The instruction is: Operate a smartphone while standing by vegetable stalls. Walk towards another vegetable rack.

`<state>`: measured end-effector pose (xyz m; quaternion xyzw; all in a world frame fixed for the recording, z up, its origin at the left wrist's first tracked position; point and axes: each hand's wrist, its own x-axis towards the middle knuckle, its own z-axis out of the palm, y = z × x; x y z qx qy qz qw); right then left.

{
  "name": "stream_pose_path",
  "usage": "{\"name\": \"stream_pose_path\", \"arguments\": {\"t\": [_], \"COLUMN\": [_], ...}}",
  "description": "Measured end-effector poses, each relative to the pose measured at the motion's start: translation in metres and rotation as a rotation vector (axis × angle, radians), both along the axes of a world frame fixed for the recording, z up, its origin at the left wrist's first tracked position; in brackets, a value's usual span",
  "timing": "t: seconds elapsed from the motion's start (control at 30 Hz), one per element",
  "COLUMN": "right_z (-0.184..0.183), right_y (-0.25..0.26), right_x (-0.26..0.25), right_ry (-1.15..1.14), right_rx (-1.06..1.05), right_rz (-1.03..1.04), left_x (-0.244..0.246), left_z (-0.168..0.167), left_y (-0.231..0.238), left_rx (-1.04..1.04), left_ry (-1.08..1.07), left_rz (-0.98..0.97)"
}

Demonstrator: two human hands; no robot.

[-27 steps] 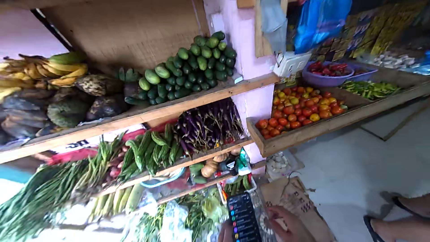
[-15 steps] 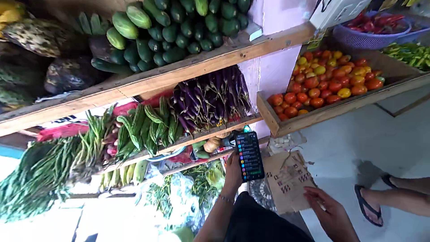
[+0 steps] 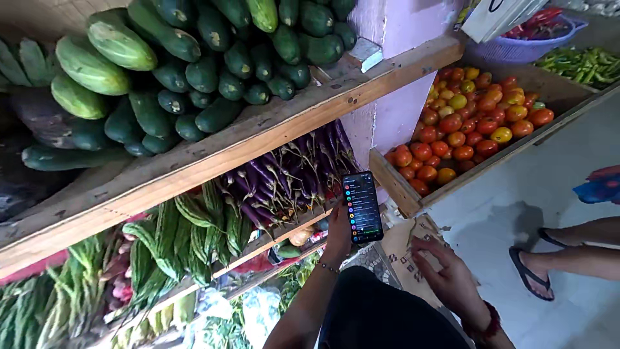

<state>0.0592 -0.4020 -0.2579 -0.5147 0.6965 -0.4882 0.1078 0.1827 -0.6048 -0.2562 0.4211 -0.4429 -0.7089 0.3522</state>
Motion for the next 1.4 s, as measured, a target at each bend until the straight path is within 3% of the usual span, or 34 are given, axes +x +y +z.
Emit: {"name": "stream_pose_path", "arguments": {"t": [0.1, 0.27, 0.43, 0.63, 0.97, 1.1, 1.27, 1.4], "right_z": [0.01, 0.015, 0.021, 0.012, -0.007, -0.004, -0.001, -0.008], "right_y": [-0.046, -0.091, -0.063, -0.03, -0.012, -0.01, -0.033, -0.049], "right_x": [0.004, -0.003, 0.008, 0.012, 0.016, 0.018, 0.033, 0.04], "right_ry": [0.142, 0.276, 0.17, 0.07, 0.006, -0.049, 0.186, 0.325], "right_rx": [-0.121, -0.183, -0.05, -0.018, 0.025, -0.062, -0.181, -0.186], "right_rz": [0.103, 0.062, 0.132, -0.008, -0.17, -0.127, 0.062, 0.068], "left_x": [-0.01, -0.018, -0.014, -0.01, -0.004, -0.002, -0.003, -0.004], "left_z": [0.005, 0.01, 0.01, 0.003, 0.001, 0.007, 0.01, 0.012], "left_y": [-0.007, 0.0, -0.003, -0.01, -0.025, -0.026, -0.024, -0.021], "left_rx": [-0.111, -0.246, -0.212, -0.138, -0.061, 0.031, 0.033, 0.013], "left_ry": [-0.013, -0.031, -0.014, 0.019, 0.046, 0.062, 0.103, 0.115], "left_rz": [-0.119, -0.268, -0.261, -0.211, -0.199, -0.115, -0.118, -0.15]}}
